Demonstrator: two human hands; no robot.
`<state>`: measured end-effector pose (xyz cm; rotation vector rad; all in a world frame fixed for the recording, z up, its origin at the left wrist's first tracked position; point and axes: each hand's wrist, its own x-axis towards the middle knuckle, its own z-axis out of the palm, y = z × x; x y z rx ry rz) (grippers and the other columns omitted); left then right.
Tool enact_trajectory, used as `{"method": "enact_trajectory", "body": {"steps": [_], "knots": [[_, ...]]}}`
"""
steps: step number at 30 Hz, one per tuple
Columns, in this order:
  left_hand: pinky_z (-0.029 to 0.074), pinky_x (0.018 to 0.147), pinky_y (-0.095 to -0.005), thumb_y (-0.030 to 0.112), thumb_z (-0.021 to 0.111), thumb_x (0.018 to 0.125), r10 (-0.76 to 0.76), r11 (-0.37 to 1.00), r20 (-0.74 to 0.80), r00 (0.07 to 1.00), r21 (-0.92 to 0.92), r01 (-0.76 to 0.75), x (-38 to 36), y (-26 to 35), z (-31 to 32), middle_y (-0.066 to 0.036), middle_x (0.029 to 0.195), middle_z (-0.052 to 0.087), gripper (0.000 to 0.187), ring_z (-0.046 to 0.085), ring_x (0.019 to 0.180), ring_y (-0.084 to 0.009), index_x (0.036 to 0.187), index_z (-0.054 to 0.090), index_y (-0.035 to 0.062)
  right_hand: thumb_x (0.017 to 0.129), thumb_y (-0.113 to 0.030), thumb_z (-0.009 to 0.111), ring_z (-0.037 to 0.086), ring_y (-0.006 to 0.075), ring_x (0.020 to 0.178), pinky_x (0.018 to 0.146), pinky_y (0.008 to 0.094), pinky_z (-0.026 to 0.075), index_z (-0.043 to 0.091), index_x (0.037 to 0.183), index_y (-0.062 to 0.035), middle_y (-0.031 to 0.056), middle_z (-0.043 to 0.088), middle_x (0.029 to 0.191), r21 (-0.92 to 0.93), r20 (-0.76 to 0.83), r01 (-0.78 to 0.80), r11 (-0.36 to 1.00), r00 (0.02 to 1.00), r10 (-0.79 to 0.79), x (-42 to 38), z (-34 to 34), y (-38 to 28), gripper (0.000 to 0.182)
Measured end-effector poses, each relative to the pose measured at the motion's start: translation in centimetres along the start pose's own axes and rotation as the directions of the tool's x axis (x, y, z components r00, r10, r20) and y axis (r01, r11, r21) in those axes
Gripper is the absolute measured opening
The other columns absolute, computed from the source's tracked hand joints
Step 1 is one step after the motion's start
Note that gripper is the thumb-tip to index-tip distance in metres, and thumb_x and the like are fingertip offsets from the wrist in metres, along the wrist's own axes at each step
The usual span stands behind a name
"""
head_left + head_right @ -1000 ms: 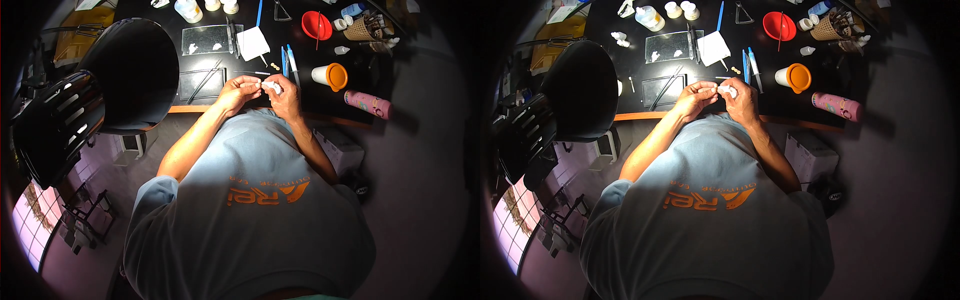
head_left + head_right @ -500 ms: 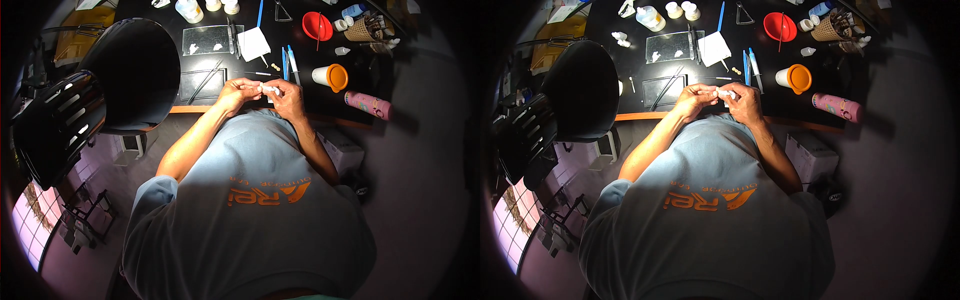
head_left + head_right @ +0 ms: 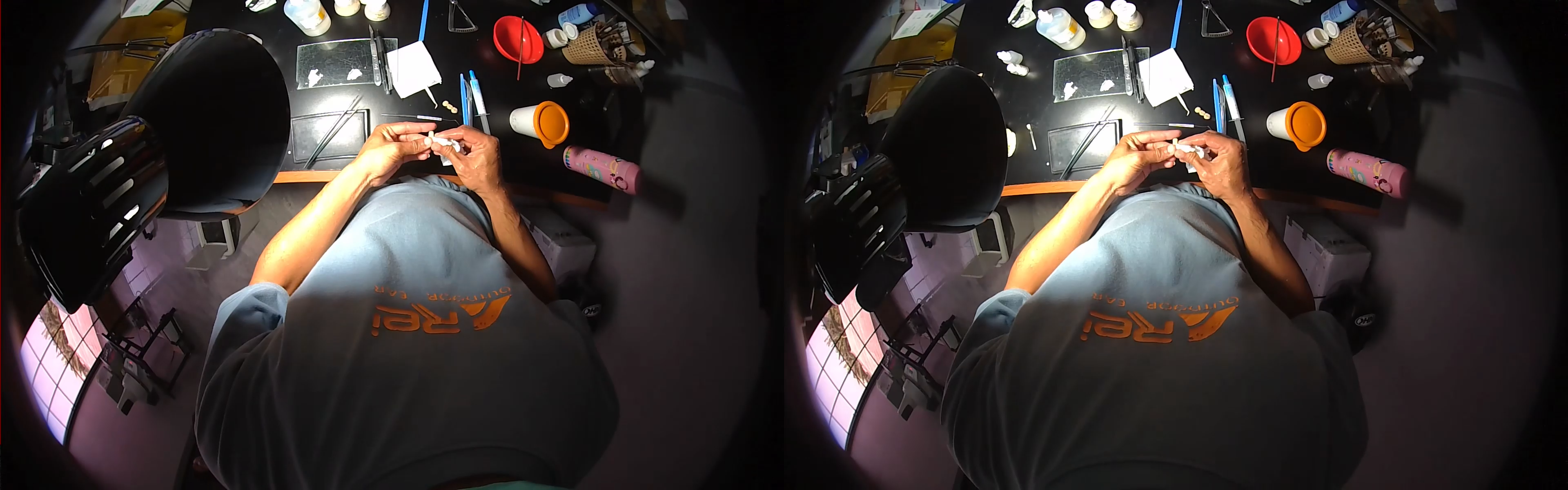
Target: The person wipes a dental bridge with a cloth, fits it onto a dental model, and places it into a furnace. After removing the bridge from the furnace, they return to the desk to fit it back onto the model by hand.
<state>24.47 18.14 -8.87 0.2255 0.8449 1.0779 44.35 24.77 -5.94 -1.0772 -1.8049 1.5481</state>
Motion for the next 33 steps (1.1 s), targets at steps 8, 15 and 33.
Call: {"method": "enact_trajectory", "body": {"steps": [8,15,33], "knots": [[0.061,0.092,-0.0310,0.004,0.067,0.097,-0.051,0.972,0.016,0.999,-0.229,0.054,-0.2,0.1,-0.6,-0.010,0.112,0.073,0.030,0.072,0.099,-0.0184,0.127,0.067,0.0006,0.093,-0.009,0.075,0.066,0.0082,0.077,0.068,0.0233,0.052,0.075,0.103,-0.0009,0.0073,0.076,0.092,0.086,0.004,-0.075,0.993,0.997,0.075,0.5,-0.2,-0.2,0.013],[0.062,0.089,-0.0304,0.003,0.068,0.097,-0.019,0.976,-0.035,0.999,-0.218,0.011,-0.1,-0.1,-0.4,-0.011,0.111,0.074,0.027,0.072,0.098,-0.0182,0.124,0.069,0.0007,0.086,-0.003,0.076,0.074,0.0215,0.083,0.074,0.0325,0.057,0.075,0.099,0.0007,0.0103,0.076,0.094,-0.176,-0.011,0.198,0.964,0.979,-0.203,1.2,0.2,-2.2,0.014],[0.061,0.085,-0.0304,0.005,0.074,0.092,0.040,0.998,-0.053,0.998,0.058,-0.037,-0.4,-0.1,-0.2,-0.012,0.105,0.075,0.026,0.073,0.094,-0.0182,0.118,0.069,-0.0010,0.081,-0.004,0.081,0.071,0.0139,0.073,0.066,0.0274,0.055,0.077,0.093,-0.0019,0.0080,0.077,0.087,-0.205,0.022,0.134,0.970,0.991,-0.133,0.6,0.0,-2.2,0.013]]}}
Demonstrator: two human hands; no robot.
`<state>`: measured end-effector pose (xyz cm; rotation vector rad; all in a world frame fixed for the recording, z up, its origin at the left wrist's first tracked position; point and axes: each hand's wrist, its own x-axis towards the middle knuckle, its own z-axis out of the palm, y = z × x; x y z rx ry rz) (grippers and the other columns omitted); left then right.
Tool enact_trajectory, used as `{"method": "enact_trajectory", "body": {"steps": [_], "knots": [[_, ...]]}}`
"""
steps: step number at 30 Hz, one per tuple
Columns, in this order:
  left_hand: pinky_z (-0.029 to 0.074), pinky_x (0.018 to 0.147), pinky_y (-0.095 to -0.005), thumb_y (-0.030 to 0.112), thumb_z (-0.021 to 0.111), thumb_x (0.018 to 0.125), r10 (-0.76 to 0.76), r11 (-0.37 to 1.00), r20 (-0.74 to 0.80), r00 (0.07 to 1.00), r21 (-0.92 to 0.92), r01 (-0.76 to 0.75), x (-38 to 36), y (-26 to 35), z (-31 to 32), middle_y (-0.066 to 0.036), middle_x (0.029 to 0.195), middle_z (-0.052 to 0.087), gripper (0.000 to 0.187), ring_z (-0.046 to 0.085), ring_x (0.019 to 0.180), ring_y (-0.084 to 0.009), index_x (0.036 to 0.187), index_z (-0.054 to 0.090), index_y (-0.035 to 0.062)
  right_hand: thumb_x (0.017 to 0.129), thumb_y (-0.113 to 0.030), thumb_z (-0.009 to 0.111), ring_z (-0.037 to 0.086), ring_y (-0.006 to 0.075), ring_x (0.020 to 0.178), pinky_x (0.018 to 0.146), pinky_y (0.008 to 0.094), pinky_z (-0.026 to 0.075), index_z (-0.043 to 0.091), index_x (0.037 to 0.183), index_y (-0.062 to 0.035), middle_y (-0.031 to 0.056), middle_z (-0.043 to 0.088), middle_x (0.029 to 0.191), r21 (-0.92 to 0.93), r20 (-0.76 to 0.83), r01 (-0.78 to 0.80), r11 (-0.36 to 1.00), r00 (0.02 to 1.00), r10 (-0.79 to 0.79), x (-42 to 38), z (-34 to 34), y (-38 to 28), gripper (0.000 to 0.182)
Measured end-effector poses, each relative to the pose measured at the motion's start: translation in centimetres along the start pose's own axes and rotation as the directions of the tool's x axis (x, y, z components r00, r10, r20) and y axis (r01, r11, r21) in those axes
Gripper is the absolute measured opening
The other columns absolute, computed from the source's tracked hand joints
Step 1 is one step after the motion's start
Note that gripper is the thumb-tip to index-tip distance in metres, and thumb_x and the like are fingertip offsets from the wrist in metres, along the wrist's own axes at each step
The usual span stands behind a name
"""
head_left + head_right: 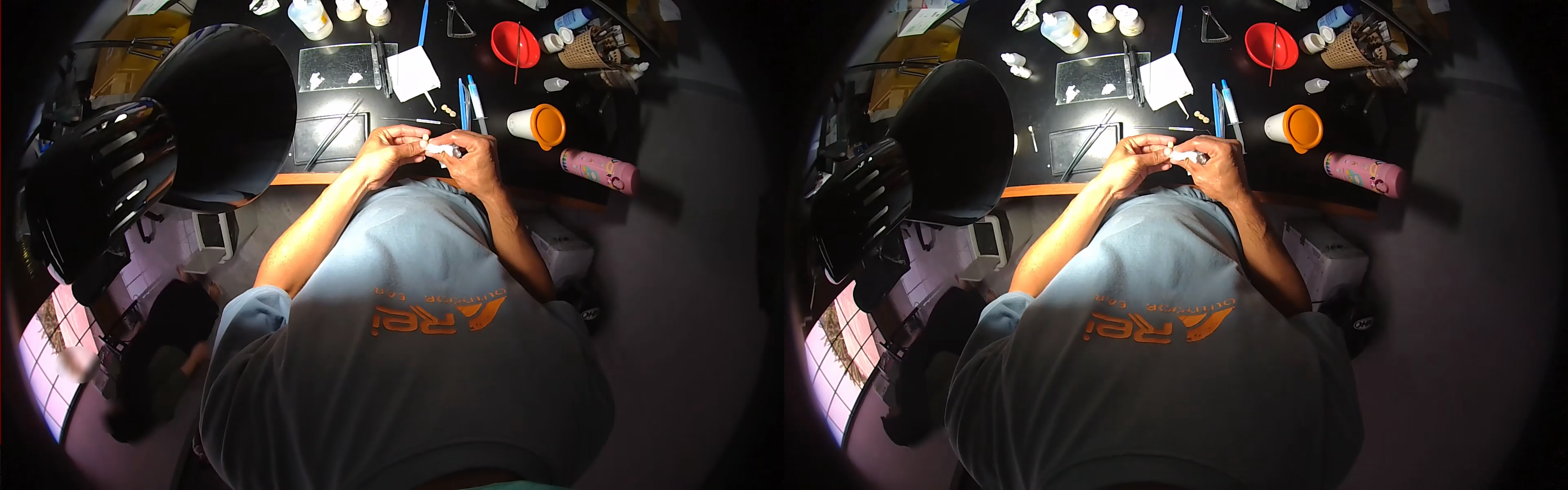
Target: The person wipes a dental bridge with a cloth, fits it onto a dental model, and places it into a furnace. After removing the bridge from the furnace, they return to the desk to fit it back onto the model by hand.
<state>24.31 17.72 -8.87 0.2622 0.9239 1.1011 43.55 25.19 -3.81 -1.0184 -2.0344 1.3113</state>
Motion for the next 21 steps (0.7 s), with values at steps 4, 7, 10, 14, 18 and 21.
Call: {"method": "enact_trajectory", "body": {"steps": [4,7,10,14,18,21], "knots": [[0.061,0.084,-0.0296,0.008,0.077,0.092,0.064,0.998,-0.018,0.998,-0.009,-0.064,-0.1,-0.1,0.2,-0.009,0.101,0.075,0.024,0.072,0.091,-0.0160,0.112,0.068,0.0000,0.086,-0.007,0.080,0.068,0.0110,0.073,0.067,0.0265,0.054,0.075,0.097,-0.0022,0.0057,0.075,0.087,0.097,-0.094,-0.088,0.991,0.991,0.097,-0.5,0.4,0.2,0.013],[0.059,0.084,-0.0277,0.008,0.077,0.092,0.100,0.989,-0.035,0.994,0.110,-0.096,-0.3,-0.1,0.1,-0.007,0.098,0.074,0.021,0.071,0.092,-0.0138,0.109,0.067,0.0011,0.088,-0.010,0.079,0.067,0.0097,0.077,0.069,0.0259,0.054,0.074,0.099,-0.0021,0.0050,0.073,0.090,0.152,-0.150,-0.039,0.988,0.987,0.062,-0.4,0.7,0.8,0.014],[0.057,0.084,-0.0257,0.006,0.078,0.090,0.130,0.933,-0.059,0.990,0.345,-0.102,-0.9,0.5,1.0,-0.006,0.095,0.074,0.024,0.070,0.090,-0.0115,0.111,0.065,0.0006,0.090,-0.012,0.079,0.065,0.0087,0.077,0.068,0.0251,0.052,0.072,0.097,-0.0012,0.0042,0.073,0.089,0.262,-0.090,-0.102,0.960,0.988,0.129,-0.6,1.0,0.6,0.015],[0.056,0.073,-0.0235,0.003,0.081,0.088,0.258,0.828,-0.030,0.966,0.521,-0.206,-1.4,0.7,2.6,-0.005,0.090,0.073,0.036,0.068,0.083,-0.0082,0.117,0.061,-0.0008,0.091,-0.013,0.076,0.065,0.0090,0.073,0.063,0.0266,0.050,0.071,0.095,-0.0013,0.0027,0.072,0.082,0.226,-0.013,-0.185,0.956,0.981,0.193,-0.9,2.1,1.8,0.014],[0.053,0.066,-0.0222,0.006,0.082,0.087,0.279,0.783,-0.040,0.959,0.588,-0.203,-1.8,0.6,2.4,-0.003,0.088,0.072,0.037,0.067,0.079,-0.0070,0.118,0.061,0.0000,0.092,-0.012,0.073,0.065,0.0095,0.072,0.063,0.0268,0.051,0.069,0.095,-0.0016,0.0033,0.071,0.080,0.116,-0.062,-0.142,0.983,0.987,0.149,-0.9,2.2,0.4,0.011],[0.053,0.066,-0.0221,0.006,0.082,0.087,0.268,0.796,-0.044,0.962,0.573,-0.195,-1.9,0.5,2.1,-0.003,0.087,0.072,0.038,0.067,0.079,-0.0071,0.118,0.061,0.0003,0.092,-0.010,0.072,0.066,0.0103,0.073,0.065,0.0268,0.052,0.067,0.095,-0.0015,0.0048,0.071,0.081,0.191,-0.100,-0.124,0.974,0.984,0.144,-1.0,2.6,0.9,0.010]]}}
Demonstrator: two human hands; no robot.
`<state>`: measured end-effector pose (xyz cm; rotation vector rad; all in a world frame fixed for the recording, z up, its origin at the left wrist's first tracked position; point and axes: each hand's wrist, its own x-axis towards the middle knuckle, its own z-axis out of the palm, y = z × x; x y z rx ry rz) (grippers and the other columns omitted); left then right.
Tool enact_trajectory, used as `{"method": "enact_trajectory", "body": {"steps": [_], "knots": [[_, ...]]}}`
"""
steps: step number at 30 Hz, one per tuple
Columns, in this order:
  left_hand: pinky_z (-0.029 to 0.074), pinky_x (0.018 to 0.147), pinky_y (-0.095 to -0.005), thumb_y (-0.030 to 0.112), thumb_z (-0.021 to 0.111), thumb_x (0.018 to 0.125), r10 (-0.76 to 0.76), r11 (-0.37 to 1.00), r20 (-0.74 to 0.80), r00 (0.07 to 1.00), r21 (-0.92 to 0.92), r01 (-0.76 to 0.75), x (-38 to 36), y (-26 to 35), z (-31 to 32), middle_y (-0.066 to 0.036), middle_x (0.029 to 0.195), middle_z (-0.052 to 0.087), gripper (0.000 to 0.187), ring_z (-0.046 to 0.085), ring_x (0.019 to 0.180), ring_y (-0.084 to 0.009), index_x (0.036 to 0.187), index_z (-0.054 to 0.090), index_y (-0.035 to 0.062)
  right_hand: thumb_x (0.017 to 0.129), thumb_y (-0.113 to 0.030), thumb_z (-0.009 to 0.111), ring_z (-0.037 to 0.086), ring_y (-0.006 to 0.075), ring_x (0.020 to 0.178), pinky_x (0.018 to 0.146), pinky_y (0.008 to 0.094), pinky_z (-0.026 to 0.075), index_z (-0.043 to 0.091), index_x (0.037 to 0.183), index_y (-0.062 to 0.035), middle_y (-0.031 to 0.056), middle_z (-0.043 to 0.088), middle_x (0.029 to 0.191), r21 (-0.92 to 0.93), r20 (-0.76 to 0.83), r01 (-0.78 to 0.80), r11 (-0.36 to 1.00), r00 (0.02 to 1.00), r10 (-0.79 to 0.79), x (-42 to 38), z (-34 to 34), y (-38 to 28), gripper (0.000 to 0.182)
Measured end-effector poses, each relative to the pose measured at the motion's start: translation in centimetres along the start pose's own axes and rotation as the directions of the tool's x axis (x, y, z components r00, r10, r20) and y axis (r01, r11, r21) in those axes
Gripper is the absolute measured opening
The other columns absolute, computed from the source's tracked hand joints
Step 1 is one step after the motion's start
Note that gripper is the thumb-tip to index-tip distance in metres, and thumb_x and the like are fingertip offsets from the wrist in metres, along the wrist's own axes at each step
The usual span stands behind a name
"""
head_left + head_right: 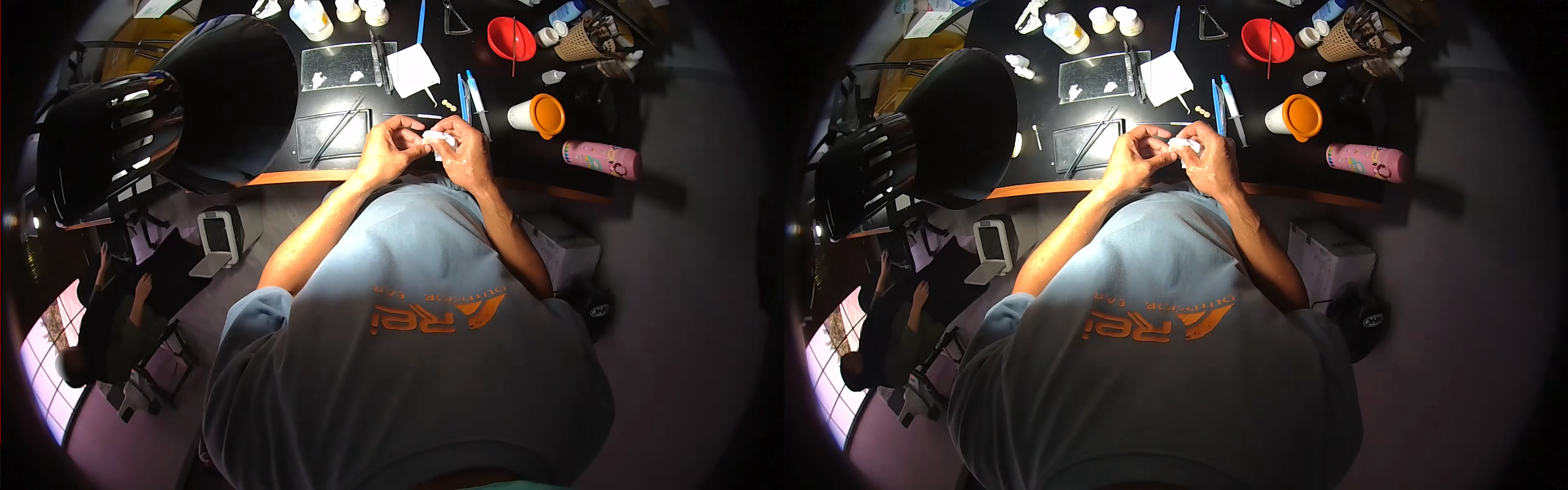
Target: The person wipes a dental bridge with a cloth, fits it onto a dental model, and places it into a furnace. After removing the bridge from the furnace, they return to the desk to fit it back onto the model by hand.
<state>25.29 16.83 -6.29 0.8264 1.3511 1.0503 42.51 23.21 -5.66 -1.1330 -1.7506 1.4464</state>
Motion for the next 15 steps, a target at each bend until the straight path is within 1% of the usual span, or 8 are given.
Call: {"method": "enact_trajectory", "body": {"steps": [2,5,7,8,10,11,14,15], "knots": [[0.054,0.068,-0.0226,0.006,0.082,0.087,0.010,1.000,-0.004,1.000,0.014,-0.010,-0.1,0.2,-0.1,-0.003,0.087,0.072,0.039,0.067,0.079,-0.0074,0.119,0.061,0.0005,0.092,-0.009,0.072,0.066,0.0106,0.073,0.066,0.0267,0.053,0.066,0.095,-0.0011,0.0058,0.072,0.082,0.091,-0.019,-0.001,0.996,1.000,0.003,0.0,0.1,0.9,0.010],[0.055,0.073,-0.0240,0.005,0.082,0.086,0.068,0.994,-0.018,0.998,0.088,-0.066,-0.2,0.2,0.1,-0.004,0.087,0.072,0.039,0.068,0.080,-0.0082,0.119,0.062,0.0010,0.091,-0.008,0.072,0.067,0.0104,0.074,0.067,0.0265,0.053,0.066,0.094,-0.0002,0.0065,0.072,0.083,0.137,0.069,-0.070,0.988,0.996,0.061,-0.1,-0.3,0.7,0.010],[0.056,0.077,-0.0252,0.003,0.082,0.086,0.119,0.982,-0.024,0.993,0.151,-0.114,-0.4,0.4,0.3,-0.004,0.087,0.072,0.038,0.068,0.080,-0.0086,0.119,0.062,0.0013,0.090,-0.008,0.074,0.066,0.0098,0.074,0.067,0.0261,0.053,0.067,0.094,0.0005,0.0065,0.072,0.083,0.119,0.045,-0.090,0.989,0.995,0.085,-0.1,-0.4,0.5,0.011],[0.056,0.078,-0.0258,0.002,0.081,0.086,0.116,0.980,-0.025,0.993,0.165,-0.111,-0.5,0.5,0.3,-0.004,0.087,0.072,0.038,0.068,0.081,-0.0091,0.119,0.062,0.0013,0.090,-0.007,0.074,0.066,0.0094,0.075,0.067,0.0259,0.053,0.067,0.094,0.0008,0.0066,0.072,0.083,0.110,0.033,-0.100,0.989,0.995,0.097,-0.1,-0.4,0.4,0.012],[0.057,0.080,-0.0270,0.001,0.081,0.085,0.112,0.975,-0.030,0.993,0.196,-0.104,-0.9,1.4,0.3,-0.005,0.087,0.072,0.038,0.069,0.082,-0.0100,0.119,0.062,0.0014,0.089,-0.007,0.075,0.067,0.0096,0.075,0.067,0.0258,0.054,0.067,0.094,0.0012,0.0068,0.072,0.083,0.081,-0.022,-0.069,0.994,0.997,0.071,0.0,-0.4,0.9,0.012],[0.057,0.080,-0.0275,0.001,0.081,0.085,0.136,0.970,-0.026,0.990,0.209,-0.127,-0.9,1.4,0.3,-0.005,0.087,0.072,0.038,0.069,0.082,-0.0104,0.118,0.062,0.0012,0.089,-0.007,0.075,0.067,0.0097,0.075,0.067,0.0258,0.054,0.067,0.094,0.0014,0.0069,0.072,0.083,0.066,-0.050,-0.053,0.996,0.997,0.056,0.0,-0.3,1.2,0.013],[0.058,0.081,-0.0287,0.001,0.080,0.084,0.190,0.952,-0.018,0.982,0.249,-0.179,-0.9,1.4,0.2,-0.005,0.087,0.072,0.038,0.070,0.082,-0.0114,0.118,0.062,0.0010,0.088,-0.008,0.076,0.068,0.0105,0.076,0.067,0.0261,0.054,0.068,0.094,0.0016,0.0078,0.072,0.084,0.200,0.010,-0.076,0.977,0.997,0.076,-0.3,0.1,0.9,0.013],[0.058,0.081,-0.0290,0.001,0.080,0.084,0.200,0.946,-0.018,0.980,0.264,-0.189,-0.9,1.3,0.3,-0.005,0.087,0.072,0.038,0.070,0.082,-0.0116,0.118,0.063,0.0012,0.088,-0.008,0.076,0.068,0.0106,0.075,0.066,0.0263,0.054,0.069,0.094,0.0015,0.0077,0.072,0.084,0.166,0.016,-0.093,0.982,0.996,0.091,-0.5,0.3,1.0,0.014]]}}
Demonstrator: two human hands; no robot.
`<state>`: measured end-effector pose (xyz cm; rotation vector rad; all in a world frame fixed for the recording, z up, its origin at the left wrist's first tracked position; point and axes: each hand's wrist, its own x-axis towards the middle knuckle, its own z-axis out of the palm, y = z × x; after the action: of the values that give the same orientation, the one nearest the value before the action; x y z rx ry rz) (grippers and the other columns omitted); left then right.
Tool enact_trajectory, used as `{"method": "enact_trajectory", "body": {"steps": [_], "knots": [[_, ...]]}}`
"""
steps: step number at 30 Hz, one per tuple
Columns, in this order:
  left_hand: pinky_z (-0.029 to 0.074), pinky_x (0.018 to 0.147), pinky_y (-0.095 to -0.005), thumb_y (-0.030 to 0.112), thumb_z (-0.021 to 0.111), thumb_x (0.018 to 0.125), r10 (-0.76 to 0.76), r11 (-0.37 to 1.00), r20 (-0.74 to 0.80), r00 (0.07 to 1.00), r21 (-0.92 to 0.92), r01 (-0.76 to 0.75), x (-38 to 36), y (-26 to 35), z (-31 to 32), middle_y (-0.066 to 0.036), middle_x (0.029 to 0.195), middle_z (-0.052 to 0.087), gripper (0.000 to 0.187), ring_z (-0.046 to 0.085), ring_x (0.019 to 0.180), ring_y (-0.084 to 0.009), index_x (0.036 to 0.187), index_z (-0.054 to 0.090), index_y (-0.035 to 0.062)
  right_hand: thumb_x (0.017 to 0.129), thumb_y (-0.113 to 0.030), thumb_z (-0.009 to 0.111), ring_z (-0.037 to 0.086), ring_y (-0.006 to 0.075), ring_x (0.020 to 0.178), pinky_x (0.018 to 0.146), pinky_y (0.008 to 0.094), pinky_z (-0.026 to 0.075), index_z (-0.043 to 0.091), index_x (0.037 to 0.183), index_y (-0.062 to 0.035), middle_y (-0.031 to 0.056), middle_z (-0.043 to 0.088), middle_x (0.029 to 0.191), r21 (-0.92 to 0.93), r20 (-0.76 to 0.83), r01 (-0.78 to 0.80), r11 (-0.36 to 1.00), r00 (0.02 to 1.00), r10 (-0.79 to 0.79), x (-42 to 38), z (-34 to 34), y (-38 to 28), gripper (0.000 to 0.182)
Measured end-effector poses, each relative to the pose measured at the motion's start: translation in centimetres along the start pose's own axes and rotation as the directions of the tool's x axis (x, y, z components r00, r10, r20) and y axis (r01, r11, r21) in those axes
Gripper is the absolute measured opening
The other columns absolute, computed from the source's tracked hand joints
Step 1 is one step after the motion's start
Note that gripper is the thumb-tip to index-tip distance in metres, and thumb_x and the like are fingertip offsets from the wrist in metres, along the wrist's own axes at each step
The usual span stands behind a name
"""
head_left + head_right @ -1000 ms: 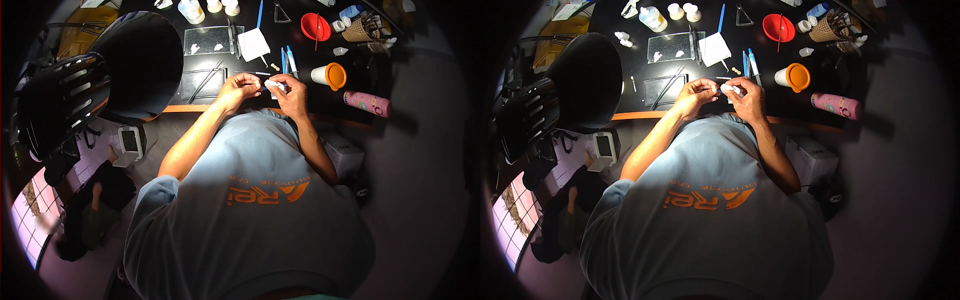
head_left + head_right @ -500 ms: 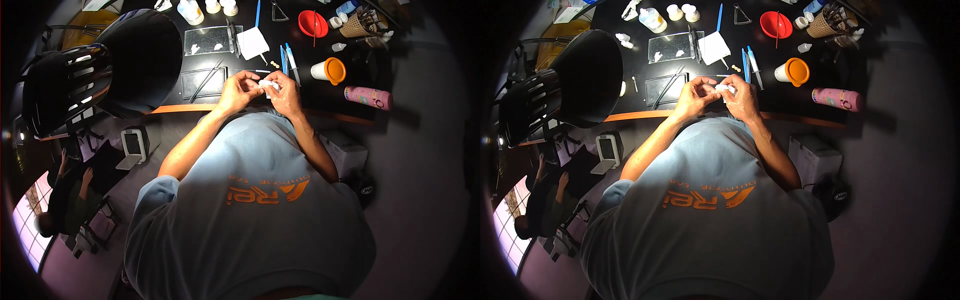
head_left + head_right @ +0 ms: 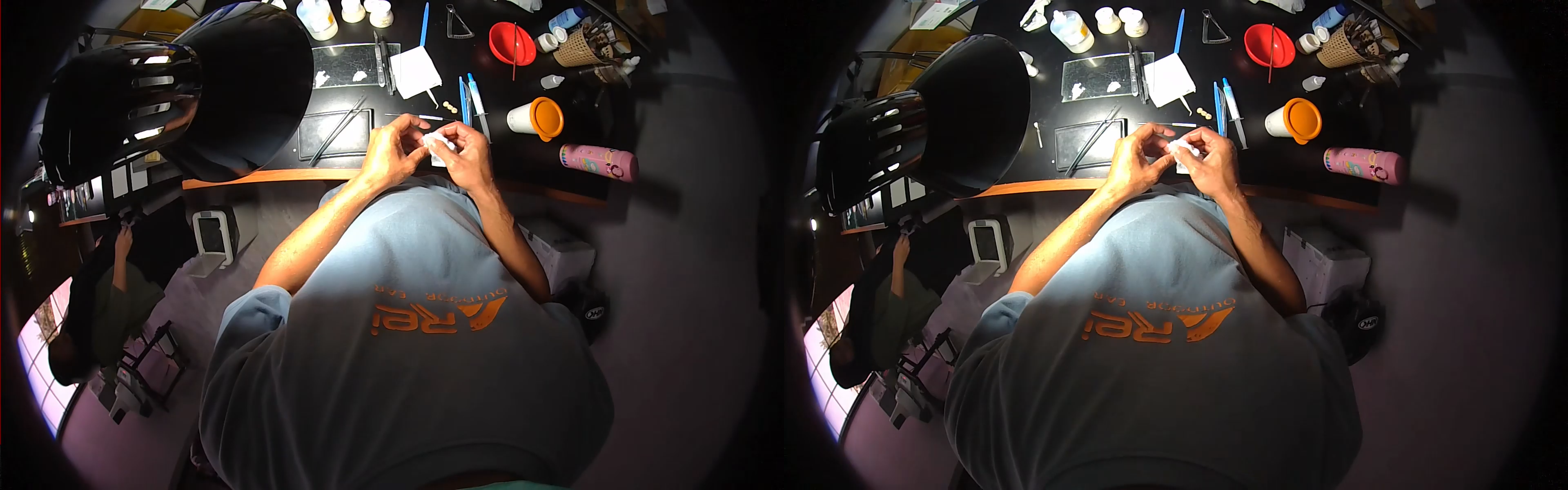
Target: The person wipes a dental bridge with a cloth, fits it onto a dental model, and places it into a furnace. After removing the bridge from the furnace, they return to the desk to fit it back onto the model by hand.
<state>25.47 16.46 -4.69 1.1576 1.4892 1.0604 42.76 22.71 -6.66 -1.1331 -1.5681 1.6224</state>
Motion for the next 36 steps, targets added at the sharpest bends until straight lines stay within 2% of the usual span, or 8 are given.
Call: {"method": "enact_trajectory", "body": {"steps": [4,7,14,17,22,28,31,36], "knots": [[0.058,0.081,-0.0292,0.001,0.081,0.083,-0.034,0.999,0.016,0.999,-0.001,0.034,-0.1,-0.4,-0.1,-0.005,0.087,0.072,0.039,0.070,0.082,-0.0113,0.118,0.063,0.0027,0.087,-0.007,0.077,0.067,0.0095,0.075,0.066,0.0261,0.054,0.070,0.093,0.0007,0.0066,0.072,0.082,-0.161,-0.034,0.004,0.987,0.999,-0.009,0.2,-0.3,0.4,0.012],[0.057,0.080,-0.0279,0.002,0.080,0.085,-0.013,1.000,-0.034,0.999,0.004,0.013,-0.3,-0.1,-0.4,-0.003,0.086,0.071,0.034,0.069,0.082,-0.0104,0.117,0.068,0.0031,0.086,-0.006,0.077,0.066,0.0095,0.074,0.066,0.0256,0.054,0.069,0.093,0.0010,0.0066,0.072,0.082,-0.127,-0.054,0.000,0.992,0.998,-0.007,0.1,-0.7,0.3,0.013],[0.055,0.078,-0.0245,0.006,0.078,0.090,-0.165,0.983,0.045,0.985,-0.078,0.168,-0.8,-1.2,-2.3,-0.005,0.094,0.077,0.021,0.068,0.085,-0.0079,0.111,0.076,0.0015,0.087,-0.005,0.076,0.063,0.0075,0.073,0.067,0.0237,0.052,0.069,0.093,0.0016,0.0043,0.070,0.082,-0.017,-0.037,-0.037,0.999,0.999,0.036,-0.2,-0.2,-0.1,0.012],[0.055,0.076,-0.0232,0.006,0.079,0.088,-0.195,0.962,-0.049,0.979,-0.205,0.182,-1.8,-3.0,-3.4,-0.004,0.087,0.076,0.021,0.067,0.081,-0.0062,0.108,0.077,0.0012,0.087,-0.004,0.076,0.062,0.0075,0.073,0.067,0.0235,0.052,0.068,0.094,0.0016,0.0041,0.069,0.082,0.004,-0.013,-0.043,0.999,0.999,0.043,0.1,0.7,0.4,0.011],[0.057,0.084,-0.0247,0.002,0.078,0.089,-0.253,0.890,-0.141,0.957,-0.423,0.172,-4.8,-4.5,-6.5,-0.008,0.097,0.075,0.024,0.070,0.087,-0.0098,0.112,0.073,-0.0030,0.088,-0.003,0.075,0.062,0.0074,0.073,0.065,0.0229,0.052,0.068,0.094,0.0012,0.0034,0.068,0.081,0.059,0.044,-0.077,0.995,0.996,0.074,0.7,2.7,0.9,0.011],[0.059,0.086,-0.0300,0.006,0.076,0.091,-0.302,0.893,-0.232,0.925,-0.409,0.189,-8.6,-5.1,-10.4,-0.012,0.100,0.076,0.026,0.072,0.091,-0.0152,0.115,0.070,-0.0031,0.090,-0.001,0.071,0.065,0.0096,0.072,0.064,0.0247,0.055,0.063,0.094,-0.0007,0.0056,0.067,0.086,0.118,-0.022,-0.070,0.991,0.997,0.073,1.7,4.9,1.8,0.009],[0.059,0.085,-0.0303,0.008,0.076,0.092,-0.325,0.886,-0.246,0.913,-0.416,0.203,-10.1,-5.4,-12.0,-0.012,0.101,0.076,0.028,0.072,0.090,-0.0163,0.117,0.069,-0.0026,0.090,0.000,0.069,0.068,0.0123,0.075,0.067,0.0254,0.057,0.062,0.096,-0.0001,0.0067,0.067,0.087,0.214,0.007,-0.198,0.956,0.980,0.201,1.6,5.5,0.2,0.009],[0.060,0.084,-0.0290,0.007,0.076,0.092,-0.391,0.853,-0.228,0.892,-0.453,0.258,-11.3,-6.3,-15.5,-0.012,0.101,0.075,0.029,0.072,0.090,-0.0164,0.118,0.068,-0.0041,0.091,0.004,0.063,0.068,0.0129,0.075,0.068,0.0262,0.057,0.062,0.096,-0.0021,0.0060,0.067,0.088,0.115,0.003,-0.140,0.983,0.990,0.141,1.7,6.3,0.9,0.008]]}}
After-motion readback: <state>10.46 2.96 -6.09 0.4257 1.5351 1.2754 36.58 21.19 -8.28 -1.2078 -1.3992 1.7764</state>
